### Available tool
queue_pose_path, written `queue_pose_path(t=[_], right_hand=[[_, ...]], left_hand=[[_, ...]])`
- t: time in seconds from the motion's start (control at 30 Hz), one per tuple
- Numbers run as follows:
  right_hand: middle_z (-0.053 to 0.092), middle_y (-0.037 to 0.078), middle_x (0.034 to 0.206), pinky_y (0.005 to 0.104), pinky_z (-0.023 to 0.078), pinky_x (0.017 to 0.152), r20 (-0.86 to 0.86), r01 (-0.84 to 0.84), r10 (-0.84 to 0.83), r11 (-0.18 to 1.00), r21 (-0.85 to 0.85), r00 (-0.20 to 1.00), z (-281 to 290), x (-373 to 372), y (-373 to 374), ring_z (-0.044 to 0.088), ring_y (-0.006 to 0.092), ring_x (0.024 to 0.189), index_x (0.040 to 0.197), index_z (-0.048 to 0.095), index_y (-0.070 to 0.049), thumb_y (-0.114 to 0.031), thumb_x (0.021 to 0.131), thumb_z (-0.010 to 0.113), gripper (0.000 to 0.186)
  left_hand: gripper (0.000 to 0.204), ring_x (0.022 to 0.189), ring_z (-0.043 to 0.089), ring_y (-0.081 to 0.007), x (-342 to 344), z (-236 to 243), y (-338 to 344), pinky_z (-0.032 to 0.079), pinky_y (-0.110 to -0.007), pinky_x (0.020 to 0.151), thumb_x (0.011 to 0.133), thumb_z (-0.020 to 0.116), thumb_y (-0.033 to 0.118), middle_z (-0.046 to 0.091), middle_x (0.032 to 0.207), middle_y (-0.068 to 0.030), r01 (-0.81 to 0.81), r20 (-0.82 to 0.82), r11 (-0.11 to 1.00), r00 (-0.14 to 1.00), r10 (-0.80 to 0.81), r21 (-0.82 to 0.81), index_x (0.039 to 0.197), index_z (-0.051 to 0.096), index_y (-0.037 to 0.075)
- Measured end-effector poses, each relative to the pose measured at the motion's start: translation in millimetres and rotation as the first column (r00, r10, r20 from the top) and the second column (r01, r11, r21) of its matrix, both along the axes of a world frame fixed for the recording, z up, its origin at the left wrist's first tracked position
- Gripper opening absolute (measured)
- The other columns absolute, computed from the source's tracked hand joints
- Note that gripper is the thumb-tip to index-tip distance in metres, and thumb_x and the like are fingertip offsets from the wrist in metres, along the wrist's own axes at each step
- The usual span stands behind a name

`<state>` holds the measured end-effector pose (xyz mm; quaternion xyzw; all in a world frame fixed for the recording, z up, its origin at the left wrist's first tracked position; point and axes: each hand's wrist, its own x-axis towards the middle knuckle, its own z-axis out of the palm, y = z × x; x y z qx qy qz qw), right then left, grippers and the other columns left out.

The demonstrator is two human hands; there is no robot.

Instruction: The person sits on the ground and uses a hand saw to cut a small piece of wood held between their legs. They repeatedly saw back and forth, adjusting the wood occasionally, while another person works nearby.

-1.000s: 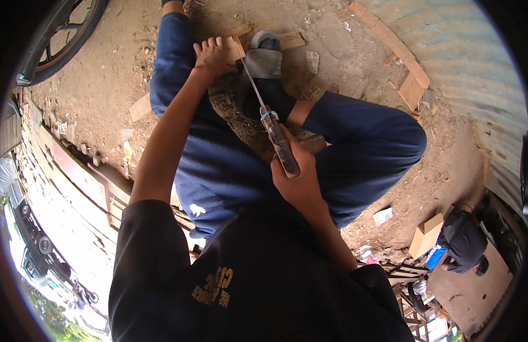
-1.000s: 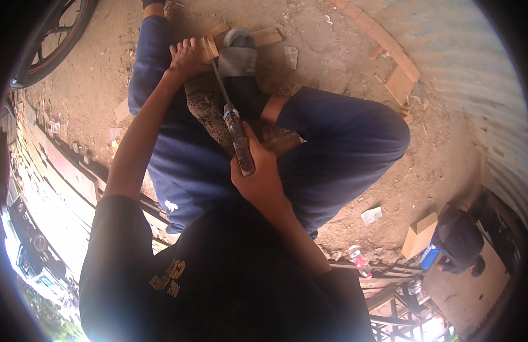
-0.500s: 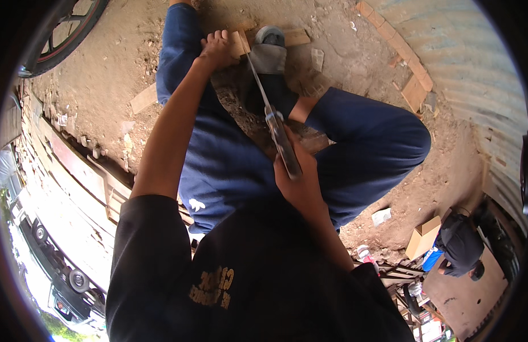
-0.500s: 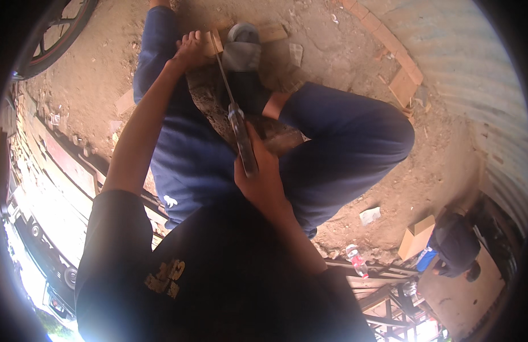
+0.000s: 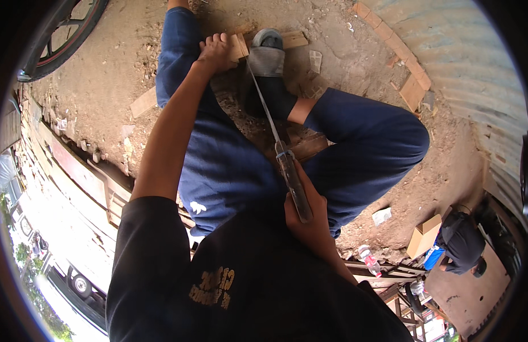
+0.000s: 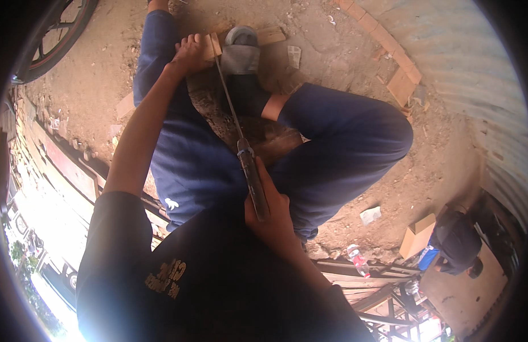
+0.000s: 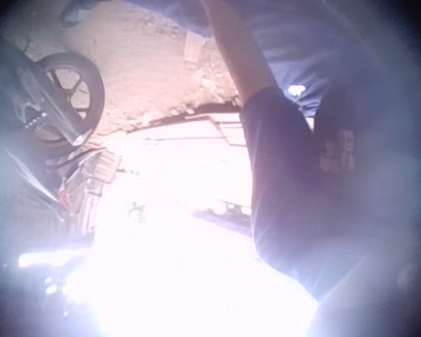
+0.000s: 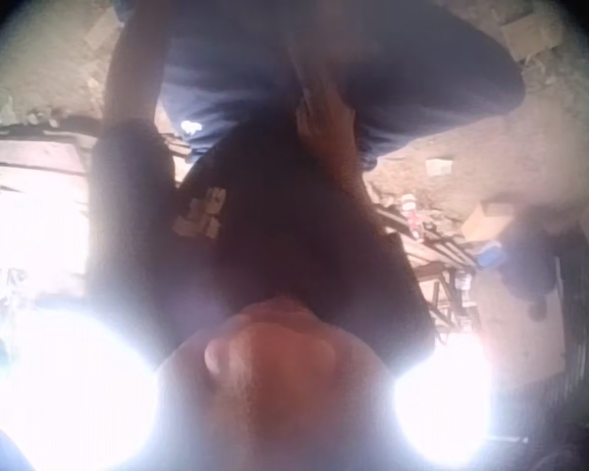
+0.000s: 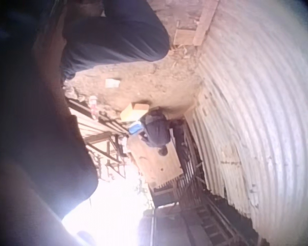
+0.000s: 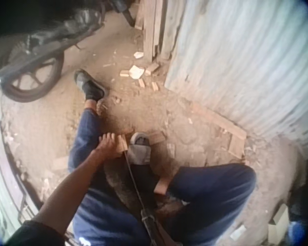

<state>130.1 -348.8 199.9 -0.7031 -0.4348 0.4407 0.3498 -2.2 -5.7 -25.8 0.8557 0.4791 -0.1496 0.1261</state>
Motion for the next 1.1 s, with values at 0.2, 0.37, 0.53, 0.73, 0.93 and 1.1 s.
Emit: queue_pose_path(t=[0.2,0.37,0.53,0.73,0.93,1.1], right_hand=[[0.066,0.028,0.109,0.0405,0.054,0.079,0.010,0.037,-0.039,0.989,0.146,0.999,-55,-3,47,0.068,0.0419,0.096,0.141,0.042,0.005,0.006,0.081,0.054,0.062],[0.065,0.029,0.106,0.0413,0.053,0.082,0.059,0.050,-0.053,0.997,0.054,0.997,-11,-2,-10,0.066,0.0442,0.098,0.138,0.045,0.006,0.006,0.080,0.055,0.059],[0.065,0.029,0.107,0.0401,0.054,0.082,-0.020,0.013,-0.012,0.998,0.060,1.000,-46,-4,52,0.067,0.0427,0.098,0.138,0.044,0.005,0.005,0.080,0.055,0.059],[0.067,0.026,0.105,0.0398,0.053,0.082,-0.031,0.061,-0.060,0.998,0.029,0.998,-6,0,5,0.067,0.0414,0.099,0.137,0.048,0.003,0.005,0.080,0.056,0.057],[0.067,0.025,0.110,0.0396,0.053,0.084,-0.005,0.035,-0.035,0.994,0.102,0.999,-40,10,41,0.067,0.0400,0.101,0.136,0.048,0.003,0.006,0.081,0.055,0.056],[0.066,0.025,0.110,0.0419,0.049,0.089,0.008,0.057,-0.059,0.992,0.108,0.998,-15,1,-3,0.064,0.0403,0.105,0.135,0.049,0.004,0.003,0.081,0.058,0.054]], left_hand=[[0.093,0.127,0.045,-0.0408,2,-3,3,0.037,-0.054,0.102,0.068,0.085,0.046,0.047,0.135,-0.0206,-0.026,-0.028,0.999,0.999,0.026,-0.027,0.132,0.037,-0.001],[0.094,0.129,0.043,-0.0420,2,3,7,0.037,-0.054,0.105,0.068,0.083,0.046,0.046,0.134,-0.0220,0.004,0.014,1.000,1.000,-0.004,-0.001,0.132,0.036,-0.003],[0.093,0.129,0.044,-0.0418,1,-5,1,0.036,-0.053,0.106,0.069,0.083,0.046,0.046,0.134,-0.0221,-0.004,0.001,1.000,1.000,0.004,-0.016,0.132,0.036,-0.004],[0.092,0.128,0.044,-0.0413,0,4,2,0.036,-0.053,0.106,0.071,0.081,0.047,0.046,0.133,-0.0227,0.011,-0.015,1.000,1.000,-0.012,-0.017,0.133,0.036,-0.004],[0.089,0.126,0.046,-0.0400,2,1,3,0.037,-0.052,0.104,0.070,0.083,0.044,0.048,0.133,-0.0210,-0.009,-0.004,1.000,1.000,0.009,-0.008,0.132,0.038,-0.002],[0.088,0.126,0.046,-0.0403,5,12,2,0.037,-0.053,0.104,0.070,0.083,0.043,0.047,0.133,-0.0215,0.009,0.011,1.000,1.000,-0.009,-0.006,0.131,0.039,-0.002]])
